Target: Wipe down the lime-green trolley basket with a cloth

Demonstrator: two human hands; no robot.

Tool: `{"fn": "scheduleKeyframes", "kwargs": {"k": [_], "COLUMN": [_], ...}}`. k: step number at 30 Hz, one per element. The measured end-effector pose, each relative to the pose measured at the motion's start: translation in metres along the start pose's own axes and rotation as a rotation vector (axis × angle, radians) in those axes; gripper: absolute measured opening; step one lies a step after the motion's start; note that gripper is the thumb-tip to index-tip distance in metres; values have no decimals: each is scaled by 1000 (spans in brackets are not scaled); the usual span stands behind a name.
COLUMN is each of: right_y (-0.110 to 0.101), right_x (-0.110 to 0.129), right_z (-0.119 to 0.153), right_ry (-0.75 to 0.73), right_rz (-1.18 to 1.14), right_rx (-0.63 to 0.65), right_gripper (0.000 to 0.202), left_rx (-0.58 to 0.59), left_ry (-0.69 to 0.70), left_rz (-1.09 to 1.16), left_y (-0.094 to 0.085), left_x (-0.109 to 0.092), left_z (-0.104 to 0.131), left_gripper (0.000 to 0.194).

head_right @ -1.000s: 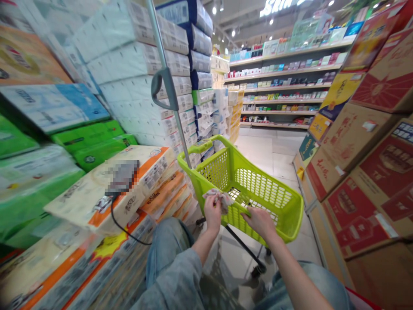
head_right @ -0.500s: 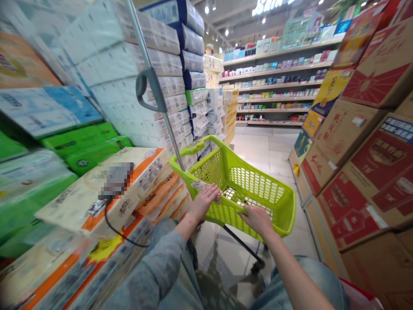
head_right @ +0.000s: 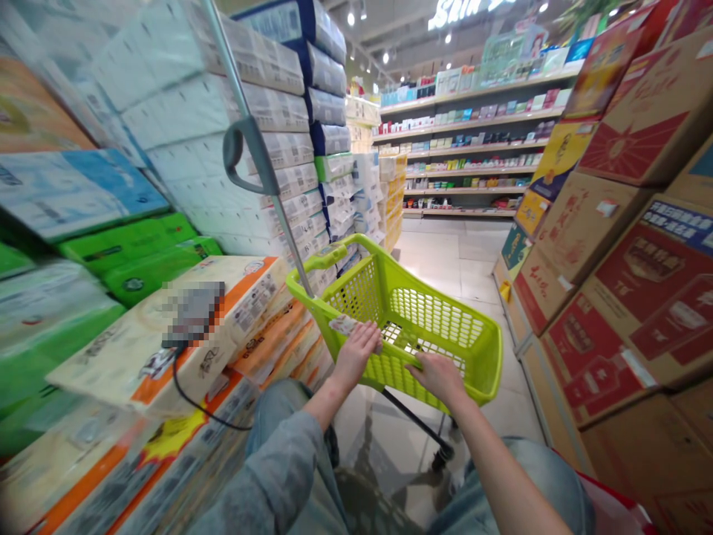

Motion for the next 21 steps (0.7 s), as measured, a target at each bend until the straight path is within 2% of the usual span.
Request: {"fn": "scheduleKeyframes", "kwargs": {"k": [2, 5, 8, 10, 12, 14, 18, 21], "right_y": [1, 4, 5, 5, 5, 5, 4, 4], "right_x": [-2, -4, -4, -4, -5, -6, -10, -12], "right_z": [0, 0, -1, -1, -1, -1, 0, 1], "right_ry": [-1, -2, -1, 2, 2, -7, -28, -38], "right_rz": [3, 6, 7, -2, -18, -24, -25, -20], "right_rx": [3, 3, -6, -10, -11, -13, -27, -36], "right_gripper": [39, 39, 40, 40, 39, 37, 35, 35], "left_rx": [24, 34, -6, -55, -123, -151, -15, 20], "left_ry": [25, 9, -8, -45, -112, -148, -25, 52], "left_rz": [-19, -89, -137, -142, -134, -117, -82, -76], "left_y": [-10, -37, -62, -68, -63, -53, -36, -44], "left_x": [11, 43, 71, 78, 75, 63, 37, 40], "left_z": [-2, -4, -1, 2, 6, 10, 17, 19], "left_gripper": [38, 38, 40, 43, 45, 48, 50, 50]}}
Point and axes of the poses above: each hand's wrist, its own z-axis away from the middle knuckle, its own y-axis out of the palm, x = y × z, the point moved 2 cm from there along -z, towards the middle knuckle, and after that the axes turned 13 degrees about z, right-handed, at the moved point
